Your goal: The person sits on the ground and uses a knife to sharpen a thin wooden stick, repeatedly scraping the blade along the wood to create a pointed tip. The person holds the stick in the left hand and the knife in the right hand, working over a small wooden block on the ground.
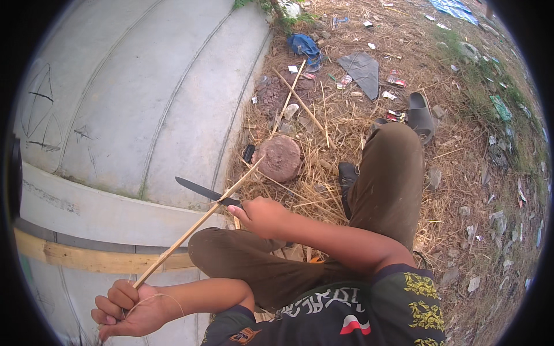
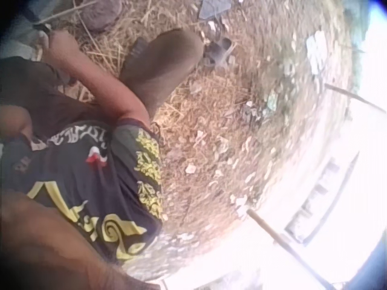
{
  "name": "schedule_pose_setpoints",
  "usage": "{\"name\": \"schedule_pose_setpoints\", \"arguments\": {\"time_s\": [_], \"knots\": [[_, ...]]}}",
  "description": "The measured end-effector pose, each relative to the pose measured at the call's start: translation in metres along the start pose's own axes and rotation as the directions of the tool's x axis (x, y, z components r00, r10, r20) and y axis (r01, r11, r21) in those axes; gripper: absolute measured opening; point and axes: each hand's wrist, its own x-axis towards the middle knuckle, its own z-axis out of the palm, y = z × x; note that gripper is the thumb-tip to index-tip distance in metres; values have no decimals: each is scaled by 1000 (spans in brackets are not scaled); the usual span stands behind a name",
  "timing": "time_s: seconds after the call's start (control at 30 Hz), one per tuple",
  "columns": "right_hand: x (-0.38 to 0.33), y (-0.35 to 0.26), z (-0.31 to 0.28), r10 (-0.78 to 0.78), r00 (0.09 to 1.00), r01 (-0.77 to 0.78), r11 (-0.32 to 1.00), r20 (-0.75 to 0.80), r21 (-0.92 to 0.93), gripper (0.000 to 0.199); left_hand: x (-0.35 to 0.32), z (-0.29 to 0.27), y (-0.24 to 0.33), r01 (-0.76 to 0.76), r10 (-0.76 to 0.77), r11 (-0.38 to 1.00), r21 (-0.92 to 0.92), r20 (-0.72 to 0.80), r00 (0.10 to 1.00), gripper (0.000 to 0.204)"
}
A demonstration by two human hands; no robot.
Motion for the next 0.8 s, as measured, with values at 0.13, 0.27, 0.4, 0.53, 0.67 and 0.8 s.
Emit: {"name": "schedule_pose_setpoints", "arguments": {"time_s": [0.13, 0.27, 0.4, 0.53, 0.67, 0.8], "knots": [[7, 4, 6, 130, 980, -170, 941, 154, 293, 68, 0, -15, -6, 29, -27, 999, -45, 48, 998, 45], [13, -11, -13, 292, 793, -592, 577, 536, 563, 63, 1, -19, -7, 12, -12, 999, 32, 13, 1000, 45], [18, 11, -15, 172, 733, -674, 314, 658, 669, 64, 3, -25, -8, 12, -12, 1000, 9, -24, 1000, 46], [12, -7, 5, 69, 987, -97, 976, 144, 194, 69, 5, -17, -14, -22, 40, 993, 112, -162, 986, 47], [-25, -58, 6, -212, 971, 209, 977, 111, 41, 66, 4, -22, -12, -14, 31, 993, 116, -146, 989, 47], [3, 5, 18, 44, 999, -40, 995, 33, -93, 65, 7, -31, -10, 47, -45, 996, -78, 25, 999, 48]]}}
